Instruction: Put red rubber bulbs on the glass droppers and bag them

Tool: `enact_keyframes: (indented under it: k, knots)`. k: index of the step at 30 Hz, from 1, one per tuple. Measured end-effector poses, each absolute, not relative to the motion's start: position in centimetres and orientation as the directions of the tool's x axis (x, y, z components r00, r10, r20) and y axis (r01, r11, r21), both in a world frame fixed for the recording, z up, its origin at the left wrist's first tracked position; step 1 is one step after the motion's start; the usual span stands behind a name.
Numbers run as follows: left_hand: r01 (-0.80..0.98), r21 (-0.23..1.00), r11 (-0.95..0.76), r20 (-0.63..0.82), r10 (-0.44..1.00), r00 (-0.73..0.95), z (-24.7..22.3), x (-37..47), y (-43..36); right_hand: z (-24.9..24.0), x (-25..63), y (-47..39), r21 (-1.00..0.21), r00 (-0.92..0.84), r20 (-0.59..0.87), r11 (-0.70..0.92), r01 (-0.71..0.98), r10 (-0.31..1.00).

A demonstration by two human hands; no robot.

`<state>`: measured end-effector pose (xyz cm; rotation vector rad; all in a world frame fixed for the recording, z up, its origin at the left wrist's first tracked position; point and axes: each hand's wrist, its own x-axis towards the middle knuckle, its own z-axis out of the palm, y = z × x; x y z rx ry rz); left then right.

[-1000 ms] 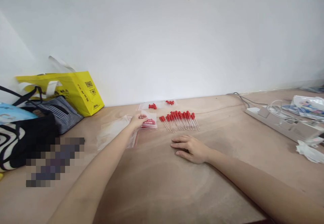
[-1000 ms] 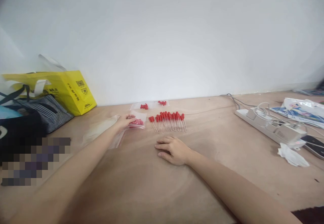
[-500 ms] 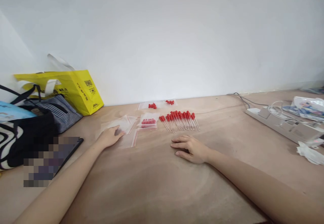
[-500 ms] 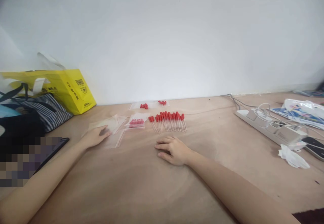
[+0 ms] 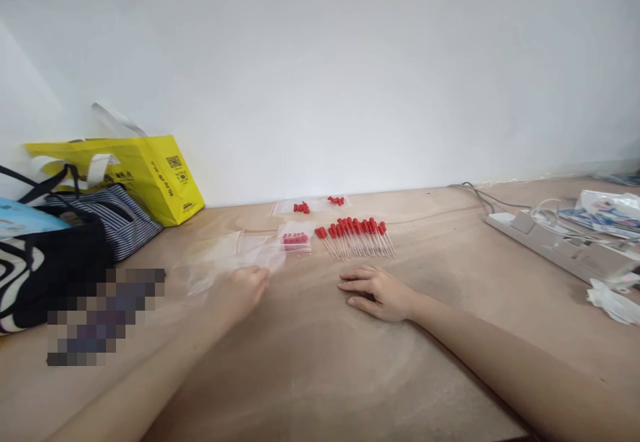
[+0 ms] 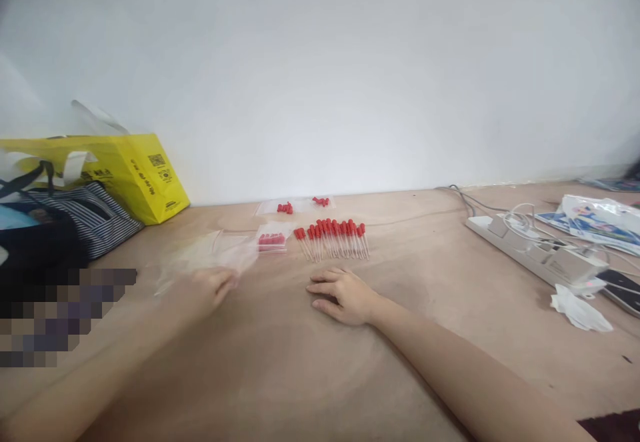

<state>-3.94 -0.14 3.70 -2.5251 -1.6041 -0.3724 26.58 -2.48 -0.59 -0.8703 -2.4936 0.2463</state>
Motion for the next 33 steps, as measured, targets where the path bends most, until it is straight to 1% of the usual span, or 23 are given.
enact_keyframes:
  k: [1, 2, 4, 6, 8, 9, 11, 13, 15, 16, 17, 18, 20, 21, 22, 23, 24, 26, 29, 33]
  knots:
    - [0.845, -0.062, -0.531, 0.294, 0.799, 0.524, 3.2, -2.9, -1.2, -0.6, 26.6, -2.5, -0.318, -0.683, 0.385, 0.784, 0.533, 0.621]
    - [0.775, -0.112, -0.622, 0.334, 0.711, 0.619, 2.7, -1.9, -2.2, -0.6, 26.6, -2.5, -0.318, -0.685, 0.383, 0.785, 0.532, 0.619]
    - [0.646, -0.146, -0.749, 0.444, 0.534, 0.72, 1.7, -0.2, -3.7, -0.5, 26.6, -2.5, -0.318, -0.685, 0.379, 0.783, 0.534, 0.622]
    - [0.495, -0.12, -0.86, 0.477, 0.388, 0.789, 1.0, 0.9, -4.3, -0.4, 26.5, -2.6, -0.323, -0.68, 0.378, 0.778, 0.539, 0.628]
    - [0.323, -0.046, -0.945, 0.458, 0.268, 0.848, 0.9, 1.3, -4.1, -0.4, 26.4, -2.6, -0.336, -0.657, 0.395, 0.766, 0.548, 0.642]
    - [0.261, 0.004, -0.965, 0.442, 0.236, 0.865, 1.0, 1.2, -3.8, -0.4, 26.4, -2.5, -0.347, -0.635, 0.408, 0.755, 0.557, 0.656]
    - [0.23, 0.111, -0.967, 0.396, 0.256, 0.882, 1.8, 0.5, -3.0, -0.7, 26.4, -2.3, -0.382, -0.561, 0.442, 0.713, 0.588, 0.7]
    - [0.285, 0.195, -0.939, 0.316, 0.335, 0.887, 3.0, -0.6, -2.2, -1.0, 26.4, -2.0, -0.423, -0.478, 0.475, 0.668, 0.612, 0.739]
    - [0.326, 0.241, -0.914, 0.224, 0.379, 0.898, 4.3, -1.5, -1.8, -1.3, 26.4, -1.8, -0.446, -0.451, 0.487, 0.657, 0.608, 0.748]
    - [0.34, 0.251, -0.906, 0.173, 0.388, 0.905, 4.8, -1.7, -1.7, -1.4, 26.4, -1.6, -0.448, -0.459, 0.487, 0.664, 0.599, 0.743]
    - [0.366, 0.26, -0.893, 0.153, 0.413, 0.898, 5.1, -1.6, -1.8, -1.5, 26.4, -1.6, -0.447, -0.475, 0.483, 0.673, 0.589, 0.736]
    - [0.412, 0.273, -0.87, 0.15, 0.461, 0.875, 5.2, -1.3, -2.0, -1.5, 26.4, -1.5, -0.447, -0.493, 0.475, 0.683, 0.579, 0.729]
    - [0.559, 0.305, -0.771, 0.161, 0.62, 0.768, 4.7, 0.1, -2.8, -1.3, 26.5, -1.6, -0.446, -0.53, 0.453, 0.697, 0.562, 0.717]
    - [0.655, 0.307, -0.69, 0.127, 0.712, 0.69, 4.3, 1.0, -3.3, -1.1, 26.6, -1.7, -0.444, -0.556, 0.434, 0.705, 0.553, 0.709]
    - [0.726, 0.304, -0.616, 0.072, 0.775, 0.628, 3.8, 1.9, -3.8, -0.9, 26.7, -1.8, -0.442, -0.584, 0.411, 0.713, 0.544, 0.7]
    - [0.764, 0.295, -0.574, 0.0, 0.799, 0.601, 3.3, 2.7, -4.2, -0.7, 26.7, -1.9, -0.438, -0.611, 0.386, 0.721, 0.538, 0.691]
    - [0.773, 0.282, -0.569, -0.049, 0.796, 0.604, 2.8, 3.3, -4.4, -0.4, 26.8, -2.1, -0.432, -0.633, 0.366, 0.727, 0.534, 0.682]
    - [0.755, 0.269, -0.599, -0.098, 0.762, 0.64, 2.4, 3.9, -4.5, 0.0, 26.8, -2.3, -0.418, -0.657, 0.348, 0.738, 0.53, 0.669]
    - [0.71, 0.273, -0.649, -0.101, 0.715, 0.692, 2.4, 3.3, -3.7, 0.4, 26.5, -2.6, -0.376, -0.71, 0.355, 0.788, 0.488, 0.609]
    - [0.683, 0.276, -0.677, -0.075, 0.693, 0.717, 2.4, 2.4, -2.8, 0.4, 25.9, -2.7, -0.333, -0.819, 0.337, 0.872, 0.358, 0.465]
